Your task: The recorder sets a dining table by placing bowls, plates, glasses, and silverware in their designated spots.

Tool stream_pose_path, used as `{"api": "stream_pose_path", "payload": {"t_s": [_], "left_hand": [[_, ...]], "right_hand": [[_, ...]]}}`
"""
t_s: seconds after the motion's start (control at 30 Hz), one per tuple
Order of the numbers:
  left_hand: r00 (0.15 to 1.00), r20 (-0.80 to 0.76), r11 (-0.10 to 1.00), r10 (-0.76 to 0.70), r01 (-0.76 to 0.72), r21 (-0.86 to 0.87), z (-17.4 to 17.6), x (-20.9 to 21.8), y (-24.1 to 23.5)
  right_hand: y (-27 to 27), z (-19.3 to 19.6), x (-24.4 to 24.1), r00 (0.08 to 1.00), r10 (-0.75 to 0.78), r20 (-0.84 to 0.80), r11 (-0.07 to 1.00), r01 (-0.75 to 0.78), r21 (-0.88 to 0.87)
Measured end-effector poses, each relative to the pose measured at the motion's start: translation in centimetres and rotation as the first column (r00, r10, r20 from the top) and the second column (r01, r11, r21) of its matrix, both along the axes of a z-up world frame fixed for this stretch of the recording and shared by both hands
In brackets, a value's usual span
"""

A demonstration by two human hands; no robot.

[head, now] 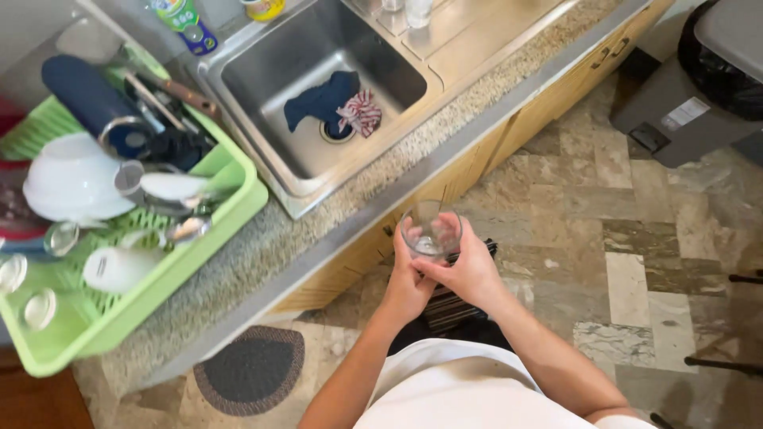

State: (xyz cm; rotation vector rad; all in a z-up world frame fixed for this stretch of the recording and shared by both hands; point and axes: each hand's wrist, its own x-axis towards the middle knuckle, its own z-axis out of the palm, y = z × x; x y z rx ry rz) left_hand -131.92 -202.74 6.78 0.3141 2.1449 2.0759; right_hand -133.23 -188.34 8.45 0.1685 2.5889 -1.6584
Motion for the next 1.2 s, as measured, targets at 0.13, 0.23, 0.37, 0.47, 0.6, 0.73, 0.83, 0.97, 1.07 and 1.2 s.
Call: {"api": "stream_pose_path", "payload": {"t_s": [0.13,0.23,0.37,0.47,0.6,0.73,0.83,0.97,1.07,1.2], "left_hand": [[0.990,-0.142,0.994,-0.007,-0.009,-0.112,1.5,-8.1,-0.4],[0.959,-0.282,0.995,0.026,-0.051,-0.082,1.5,-13.9,0.3],[0.944,-0.323,0.977,0.070,-0.130,-0.167,-0.5,-21.2,1.5],[0.962,-0.239,0.971,0.136,-0.177,-0.162,-2.7,-26.2,2.8],[0.979,-0.047,0.966,0.198,-0.203,-0.157,-3.0,-33.0,4.3],[0.960,0.024,0.946,0.280,-0.271,-0.179,-4.8,-39.8,6.2],[0.938,0.097,0.931,0.334,-0.311,-0.192,-5.0,-44.3,7.5],[0.912,0.126,0.913,0.391,-0.366,-0.181,-4.5,-48.1,8.5],[0.896,0.147,0.901,0.419,-0.390,-0.189,-4.7,-49.6,8.8],[0.868,0.201,0.887,0.455,-0.420,-0.193,-6.0,-51.0,9.1]], "right_hand": [[0.0,0.9,-7.7,0.994,-0.042,-0.099,0.997,0.035,-0.070],[1.2,1.5,-13.2,0.987,-0.050,-0.150,0.998,0.043,-0.051],[3.6,1.3,-20.9,0.969,-0.066,-0.239,0.998,0.062,-0.025],[6.1,0.9,-27.1,0.951,-0.066,-0.301,0.998,0.059,-0.033],[10.3,1.6,-36.1,0.931,-0.060,-0.361,0.997,0.040,-0.062],[14.2,1.5,-44.8,0.928,-0.042,-0.369,0.998,0.023,-0.055],[16.2,1.8,-50.9,0.929,-0.025,-0.370,0.999,0.010,-0.042],[17.6,-0.4,-59.2,0.941,-0.012,-0.337,1.000,0.013,0.003],[17.0,-2.4,-64.7,0.945,0.020,-0.327,1.000,-0.022,-0.003],[14.9,-4.9,-69.7,0.951,0.085,-0.296,0.992,-0.109,-0.065]]}}
